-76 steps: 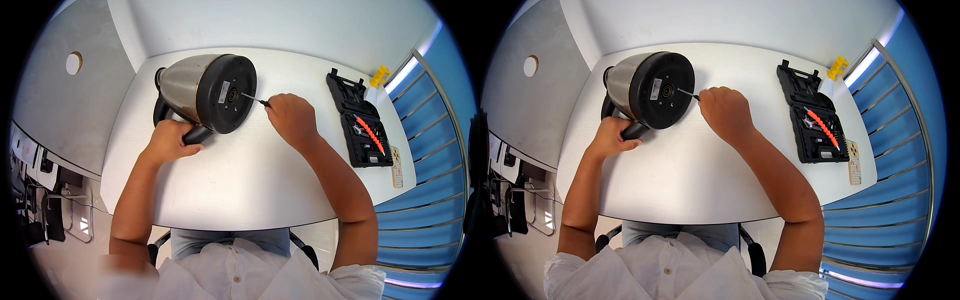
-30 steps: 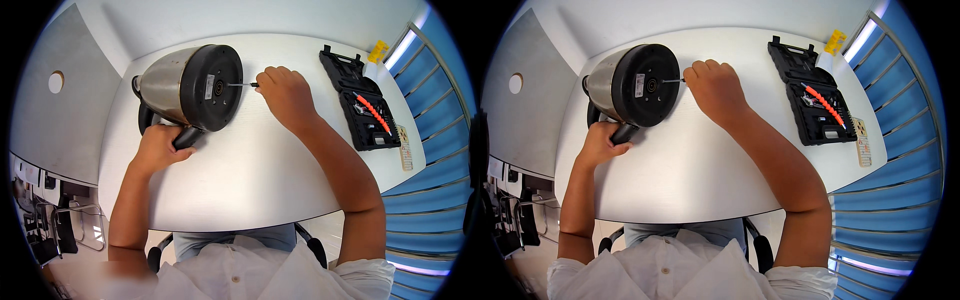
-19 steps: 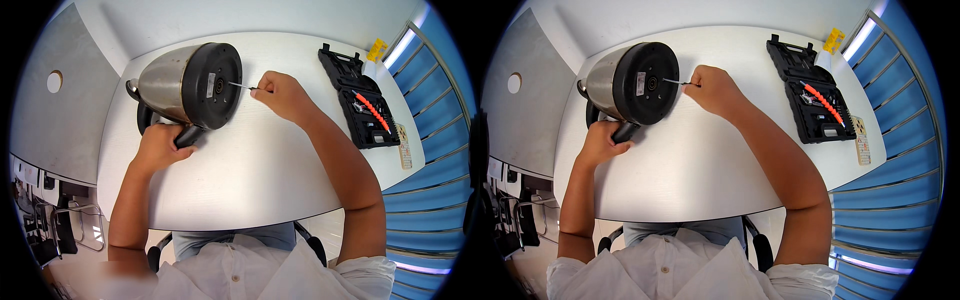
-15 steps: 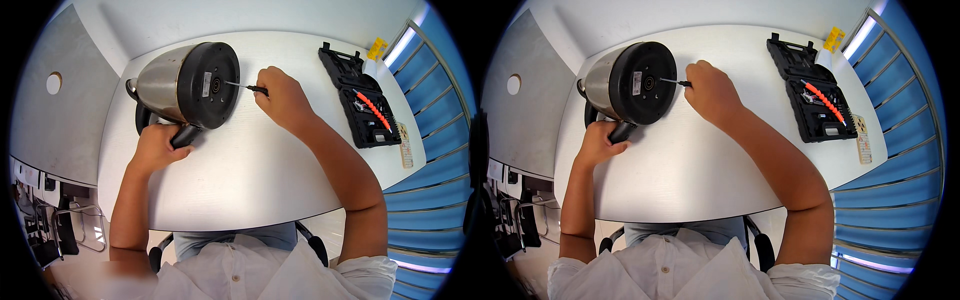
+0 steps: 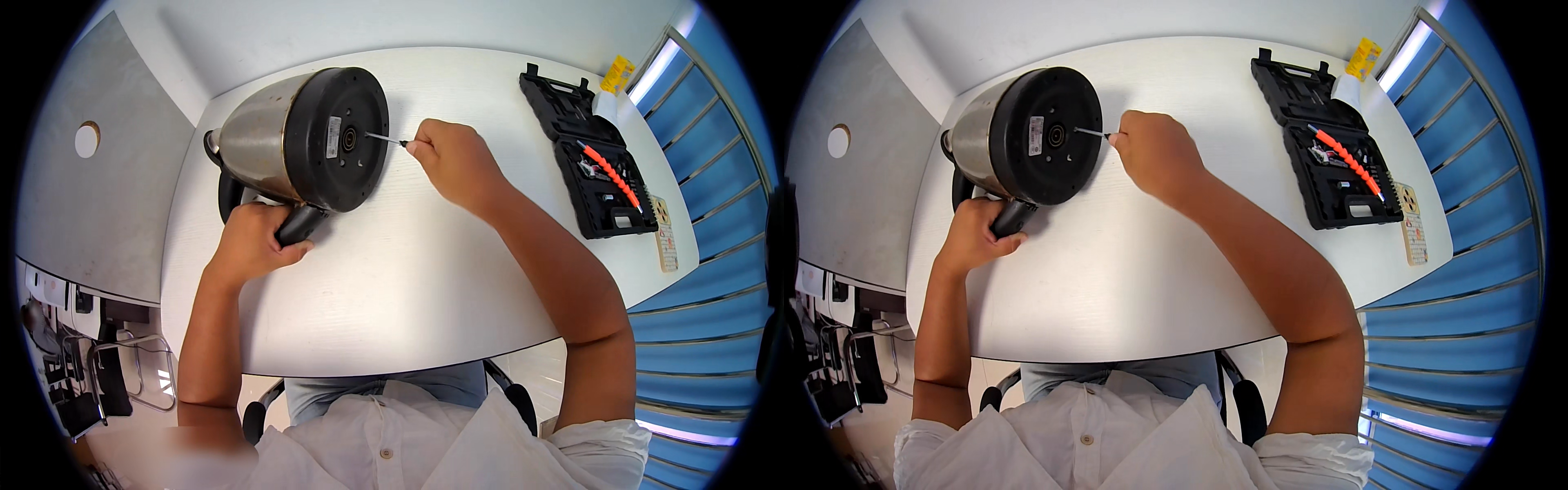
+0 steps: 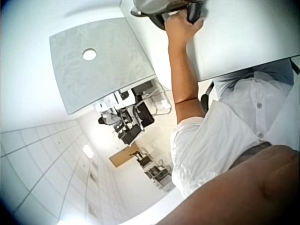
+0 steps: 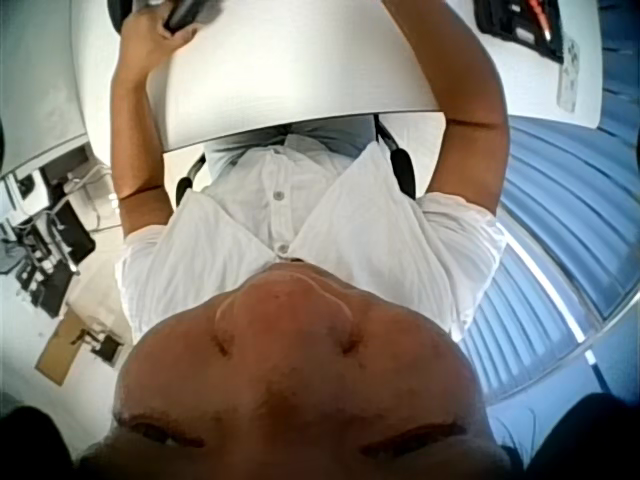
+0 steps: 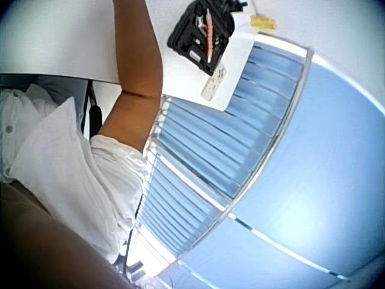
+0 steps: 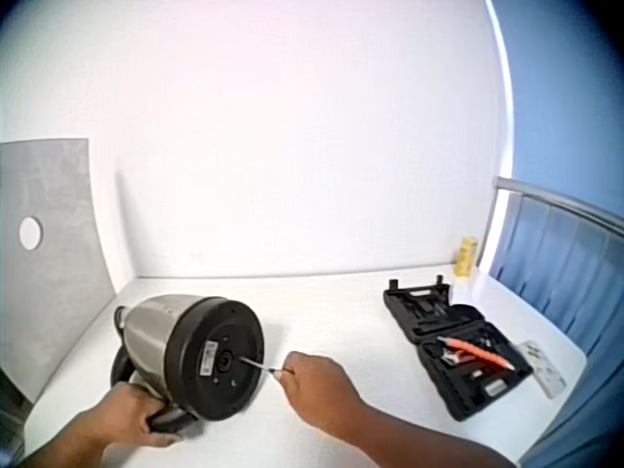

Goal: The person uses a screwdriver to remove screws from the base of a stainless steel electric kettle. They then detach the handle and continue unscrewing components on the kettle's body.

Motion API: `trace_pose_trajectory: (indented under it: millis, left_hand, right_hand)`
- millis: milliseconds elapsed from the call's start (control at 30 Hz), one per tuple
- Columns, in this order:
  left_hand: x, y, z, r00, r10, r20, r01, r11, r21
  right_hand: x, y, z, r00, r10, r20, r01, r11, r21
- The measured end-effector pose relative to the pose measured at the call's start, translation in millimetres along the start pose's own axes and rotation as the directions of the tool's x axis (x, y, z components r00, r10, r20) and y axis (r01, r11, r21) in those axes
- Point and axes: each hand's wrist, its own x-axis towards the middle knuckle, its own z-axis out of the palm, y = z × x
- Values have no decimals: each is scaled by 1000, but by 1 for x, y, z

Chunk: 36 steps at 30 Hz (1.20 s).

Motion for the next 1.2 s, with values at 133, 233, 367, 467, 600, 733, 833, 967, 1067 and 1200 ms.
trace_pose_trajectory:
  millis: [133,233,367,467,600,733,833,967,1067,1200]
  left_hand:
    - [0,-1,0,1000,-5,11,5,1000,-1]
    - [1,3,-2,999,-39,11,38,999,18]
    - [0,5,-5,998,-65,15,65,998,-6]
    - [0,6,-7,996,-88,34,89,996,-27]
    - [-1,5,-4,999,-49,16,49,999,-18]
    - [0,4,-1,1000,3,-3,-3,1000,27]
    - [0,2,2,998,51,-21,-50,998,42]
    - [-1,2,3,997,69,-17,-68,997,47]
    - [-1,6,0,998,70,-3,-70,996,59]
    - [-1,10,0,993,116,-11,-115,990,78]
  right_hand:
    - [11,2,-18,874,277,399,-431,823,372]
    - [5,-4,-15,936,217,278,-296,913,282]
    - [-1,-1,-6,995,-92,-24,91,995,-27]
    - [-1,2,3,822,-525,-221,383,796,-468]
    - [2,7,3,715,-673,-190,422,632,-650]
    - [2,4,6,695,-686,-213,410,623,-667]
    - [-1,3,5,800,-558,-218,352,732,-583]
    - [-3,-5,-3,959,-264,-100,196,879,-435]
    - [-4,-9,-12,1000,-23,-14,21,990,-137]
    - [2,-2,-19,976,134,173,-149,986,77]
